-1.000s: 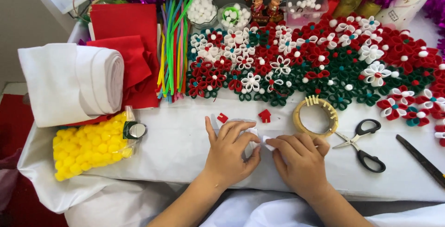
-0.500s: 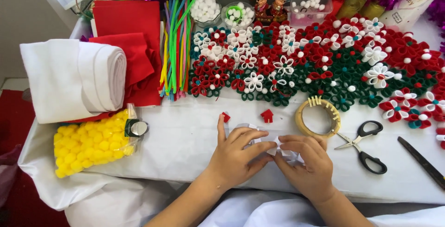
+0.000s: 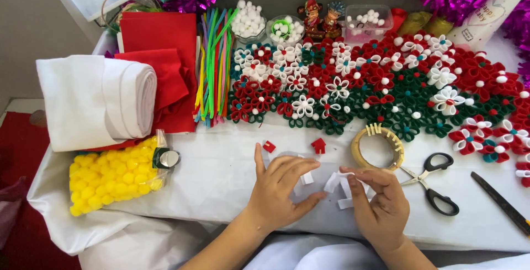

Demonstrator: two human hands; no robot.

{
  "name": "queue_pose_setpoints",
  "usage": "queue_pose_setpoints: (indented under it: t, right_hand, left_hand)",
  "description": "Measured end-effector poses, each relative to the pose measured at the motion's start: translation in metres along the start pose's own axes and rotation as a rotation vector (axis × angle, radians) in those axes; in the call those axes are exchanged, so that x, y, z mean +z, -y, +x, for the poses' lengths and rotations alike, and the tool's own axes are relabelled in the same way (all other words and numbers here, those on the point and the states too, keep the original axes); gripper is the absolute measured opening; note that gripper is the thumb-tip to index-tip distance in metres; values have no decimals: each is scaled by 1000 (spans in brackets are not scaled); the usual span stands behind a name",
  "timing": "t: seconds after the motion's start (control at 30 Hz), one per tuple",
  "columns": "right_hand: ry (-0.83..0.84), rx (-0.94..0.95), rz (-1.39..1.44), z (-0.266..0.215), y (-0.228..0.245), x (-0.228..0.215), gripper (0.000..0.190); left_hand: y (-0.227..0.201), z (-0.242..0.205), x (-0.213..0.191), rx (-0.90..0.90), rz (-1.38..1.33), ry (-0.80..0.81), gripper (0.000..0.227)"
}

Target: Cutting small strips of white fabric and assembling them into decorative shapes using tape and scissors.

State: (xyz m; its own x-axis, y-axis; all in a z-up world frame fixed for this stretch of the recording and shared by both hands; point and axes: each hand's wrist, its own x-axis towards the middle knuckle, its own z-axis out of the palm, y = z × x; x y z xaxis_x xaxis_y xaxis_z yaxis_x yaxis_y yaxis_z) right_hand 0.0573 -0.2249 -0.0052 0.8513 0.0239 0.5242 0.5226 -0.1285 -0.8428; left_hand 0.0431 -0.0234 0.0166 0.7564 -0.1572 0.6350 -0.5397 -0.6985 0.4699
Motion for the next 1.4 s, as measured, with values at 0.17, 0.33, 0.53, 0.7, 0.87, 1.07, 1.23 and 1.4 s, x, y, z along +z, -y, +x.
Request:
queue_pose_setpoints:
  t: [0.17,0.33,0.53,0.7,0.87,1.07,1.23,1.4]
  right_hand:
    - [151,20,19,-1,7,4,24]
    - [144,-18,16,-10,-2,6,12]
    - [-25,-93,-19,-11,-6,6,10]
    - [-210,-48,-170,-10,-10,6,12]
    - [-91,-61,-306,-1,2,4,14]
    - [69,-107,-417,2,-3,6,6]
    - [178,-167,-417,6,2,6,8]
    - [302,-260,-356,7,8,7,15]
  left_hand:
    - [2,-4,1,-64,-87,38,57]
    - [5,-7,9,69,54,21,24]
    - [7,-8,11,-9,227,-77,12]
    - [4,-5,11,-104,305,-100,37]
    - [2,0,1,-24,24,-113,16]
    - [6,-2,2,72,-105,-25,18]
    - [11,-7,6,65,-131,-58,29]
    - [13,-10,6,-41,-194,-27,21]
